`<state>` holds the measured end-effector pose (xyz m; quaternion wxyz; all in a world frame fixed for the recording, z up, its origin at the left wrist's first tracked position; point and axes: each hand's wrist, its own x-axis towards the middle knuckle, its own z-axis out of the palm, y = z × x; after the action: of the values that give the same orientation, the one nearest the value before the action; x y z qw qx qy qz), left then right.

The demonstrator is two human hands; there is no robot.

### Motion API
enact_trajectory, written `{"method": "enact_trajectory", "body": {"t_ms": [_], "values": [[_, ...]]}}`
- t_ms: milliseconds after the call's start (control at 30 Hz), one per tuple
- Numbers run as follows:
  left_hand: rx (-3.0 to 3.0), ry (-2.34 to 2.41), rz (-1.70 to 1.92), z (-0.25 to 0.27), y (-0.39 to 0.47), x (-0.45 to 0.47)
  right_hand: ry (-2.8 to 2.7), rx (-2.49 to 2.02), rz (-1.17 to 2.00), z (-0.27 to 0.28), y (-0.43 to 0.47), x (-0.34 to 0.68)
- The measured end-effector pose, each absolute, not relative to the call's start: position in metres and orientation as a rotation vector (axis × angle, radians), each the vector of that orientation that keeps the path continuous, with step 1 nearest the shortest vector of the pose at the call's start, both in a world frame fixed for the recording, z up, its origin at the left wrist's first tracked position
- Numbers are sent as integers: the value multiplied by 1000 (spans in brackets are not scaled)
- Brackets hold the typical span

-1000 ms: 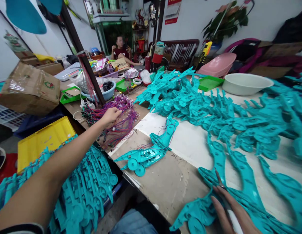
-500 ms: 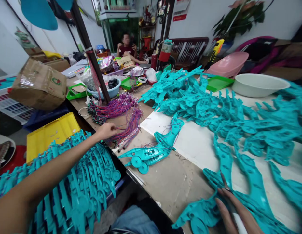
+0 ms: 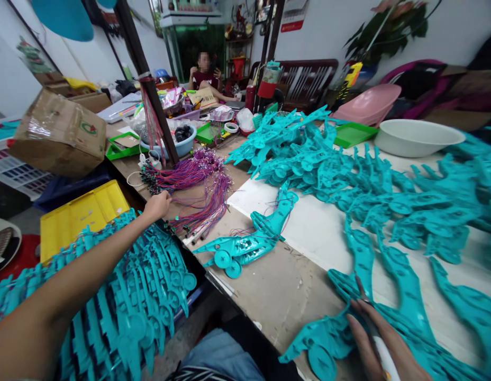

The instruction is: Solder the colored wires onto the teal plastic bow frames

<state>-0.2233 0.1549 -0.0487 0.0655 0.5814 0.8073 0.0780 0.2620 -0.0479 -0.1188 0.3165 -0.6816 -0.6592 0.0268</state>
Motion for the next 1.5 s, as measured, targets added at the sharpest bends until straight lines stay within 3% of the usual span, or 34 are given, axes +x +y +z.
{"method": "enact_trajectory", "body": {"t_ms": [233, 467, 667, 867, 1000, 1500], "values": [[1747, 2078, 117, -53, 151, -216, -1746, -1800, 93, -120, -49, 264], [2067, 2157, 260, -57, 139, -190, -1739, -1781, 4, -123, -47, 262], [2250, 1992, -51, -59, 122, -148, -1774, -1807, -12, -129, -47, 268], [2284, 2036, 228, -40, 118, -147, -1747, -1814, -50, -130, -47, 268], [2134, 1763, 0, -47, 105, -135, -1757, -1805, -32, -128, -47, 268], [1963, 2204, 156, -52, 132, -147, -1747, -1760, -43, -128, -48, 264]]}}
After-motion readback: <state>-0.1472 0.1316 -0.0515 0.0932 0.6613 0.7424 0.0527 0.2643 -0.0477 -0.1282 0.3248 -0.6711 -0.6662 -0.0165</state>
